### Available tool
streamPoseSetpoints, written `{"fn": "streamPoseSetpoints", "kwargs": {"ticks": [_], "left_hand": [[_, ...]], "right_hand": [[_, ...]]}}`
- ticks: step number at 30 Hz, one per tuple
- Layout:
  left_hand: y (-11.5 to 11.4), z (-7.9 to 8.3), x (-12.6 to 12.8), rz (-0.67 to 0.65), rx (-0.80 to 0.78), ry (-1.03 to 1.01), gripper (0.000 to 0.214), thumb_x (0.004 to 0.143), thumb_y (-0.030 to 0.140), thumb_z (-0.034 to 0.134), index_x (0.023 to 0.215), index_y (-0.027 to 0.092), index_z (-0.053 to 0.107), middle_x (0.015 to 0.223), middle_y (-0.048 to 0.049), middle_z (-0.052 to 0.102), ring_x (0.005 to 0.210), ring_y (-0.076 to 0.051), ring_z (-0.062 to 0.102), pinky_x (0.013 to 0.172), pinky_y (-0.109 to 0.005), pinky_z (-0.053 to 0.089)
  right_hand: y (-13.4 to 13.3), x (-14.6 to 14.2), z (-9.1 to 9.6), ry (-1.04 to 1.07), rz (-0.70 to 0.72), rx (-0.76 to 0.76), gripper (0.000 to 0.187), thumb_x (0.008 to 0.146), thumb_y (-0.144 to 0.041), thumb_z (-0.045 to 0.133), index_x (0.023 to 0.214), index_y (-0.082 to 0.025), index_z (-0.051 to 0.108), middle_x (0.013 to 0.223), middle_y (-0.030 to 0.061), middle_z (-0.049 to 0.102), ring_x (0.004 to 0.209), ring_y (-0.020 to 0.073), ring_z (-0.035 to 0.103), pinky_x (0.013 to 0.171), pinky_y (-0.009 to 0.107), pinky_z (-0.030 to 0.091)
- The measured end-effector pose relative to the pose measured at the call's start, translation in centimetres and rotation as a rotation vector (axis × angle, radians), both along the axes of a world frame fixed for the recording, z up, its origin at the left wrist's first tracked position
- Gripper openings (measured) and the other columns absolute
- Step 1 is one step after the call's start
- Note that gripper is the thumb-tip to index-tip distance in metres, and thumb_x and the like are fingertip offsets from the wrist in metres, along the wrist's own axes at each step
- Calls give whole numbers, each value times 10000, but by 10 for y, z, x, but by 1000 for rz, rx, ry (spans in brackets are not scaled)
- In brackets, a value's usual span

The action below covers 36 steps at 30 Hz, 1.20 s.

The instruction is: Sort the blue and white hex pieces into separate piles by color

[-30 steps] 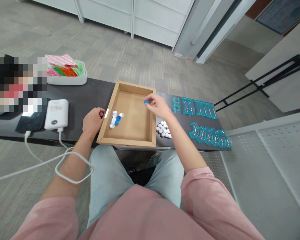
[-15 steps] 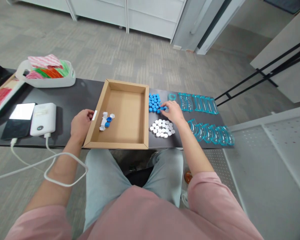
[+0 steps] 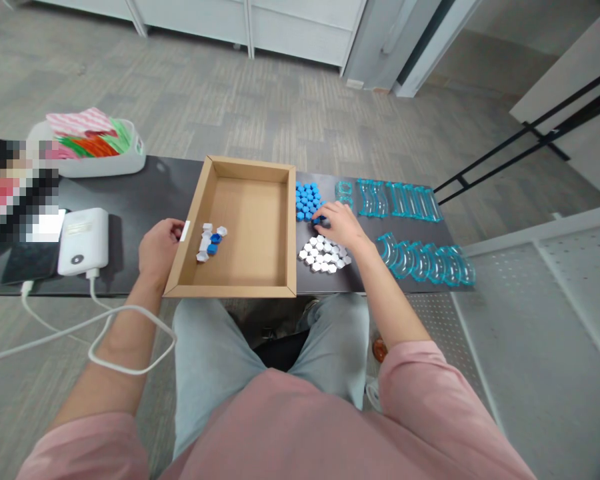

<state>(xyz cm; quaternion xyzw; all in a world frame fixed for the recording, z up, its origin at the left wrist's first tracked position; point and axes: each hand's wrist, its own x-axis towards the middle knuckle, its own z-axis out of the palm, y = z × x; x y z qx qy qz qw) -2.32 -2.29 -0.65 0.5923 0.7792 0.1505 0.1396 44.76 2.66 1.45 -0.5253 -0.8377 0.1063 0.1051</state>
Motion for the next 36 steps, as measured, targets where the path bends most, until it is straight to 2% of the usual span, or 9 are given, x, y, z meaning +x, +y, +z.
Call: {"fn": "streamPoseSetpoints", "kwargs": {"ticks": [3, 7, 9, 17, 22, 25, 29, 32, 36], "left_hand": [[0, 1, 0, -6, -15, -16, 359, 1030, 254, 620, 1326, 171, 804, 1214, -99, 827, 1099, -246, 712, 913, -288, 506], [1, 1, -2, -17, -25, -24, 379, 1013, 238, 631, 1342, 157, 800, 1212, -98, 827, 1071, -237, 707, 900, -286, 504], [2, 0, -2, -12, -17, -20, 365, 1005, 240, 641, 1325, 174, 802, 1202, -84, 829, 1059, -232, 708, 889, -277, 506], [0, 1, 0, 4, -11, -21, 348, 1012, 264, 652, 1315, 192, 808, 1196, -79, 838, 1061, -238, 713, 877, -282, 508], [0, -1, 0, 2, 8, -20, 323, 1005, 276, 653, 1277, 212, 815, 1181, -79, 845, 1074, -254, 735, 880, -291, 535], [0, -1, -1, -10, 10, -27, 328, 1007, 289, 642, 1274, 213, 816, 1182, -90, 843, 1081, -268, 740, 893, -308, 543], [0, -2, -2, -24, 13, -41, 344, 1014, 310, 634, 1285, 201, 818, 1191, -95, 833, 1072, -266, 729, 888, -316, 529], [1, -2, -1, -26, 0, -36, 336, 1032, 314, 640, 1296, 202, 813, 1191, -83, 827, 1054, -247, 719, 858, -294, 510], [2, -2, 0, -23, 7, -35, 313, 1047, 283, 625, 1286, 205, 811, 1195, -75, 817, 1062, -238, 715, 843, -281, 501]], "right_hand": [[0, -3, 1, -20, -5, -12, 269, 1009, -196, 752, 1261, -226, 842, 1317, 144, 841, 1242, 392, 655, 1115, 537, 471], [-2, 1, 1, 29, -42, 36, 305, 1105, -278, 666, 1342, -247, 857, 1327, 152, 823, 1255, 386, 659, 1112, 532, 462], [-3, 3, 0, 68, -83, 63, 307, 1124, -304, 631, 1315, -258, 867, 1317, 151, 816, 1245, 379, 664, 1107, 527, 465], [3, 0, -13, 118, -124, 75, 114, 1022, -290, 716, 1098, -251, 792, 1172, 119, 839, 1164, 363, 694, 1093, 509, 469], [0, 3, -9, 181, -146, 143, 97, 975, -272, 724, 1062, -257, 763, 1363, 151, 778, 1295, 376, 705, 1116, 526, 521], [-7, 17, -1, 274, -256, 206, 102, 969, -243, 658, 1024, -275, 738, 1312, 147, 753, 1174, 339, 728, 1058, 506, 583], [-16, 40, 12, 334, -386, 272, 142, 991, -255, 613, 1050, -279, 740, 1194, 132, 766, 976, 301, 704, 1030, 504, 607], [-21, 46, 15, 325, -369, 186, 149, 1007, -293, 635, 1067, -276, 770, 1144, 117, 793, 902, 285, 694, 986, 492, 622], [-21, 32, 11, 265, -202, -27, 188, 1039, -347, 698, 1135, -272, 842, 1171, 116, 820, 847, 267, 718, 947, 471, 640]]}}
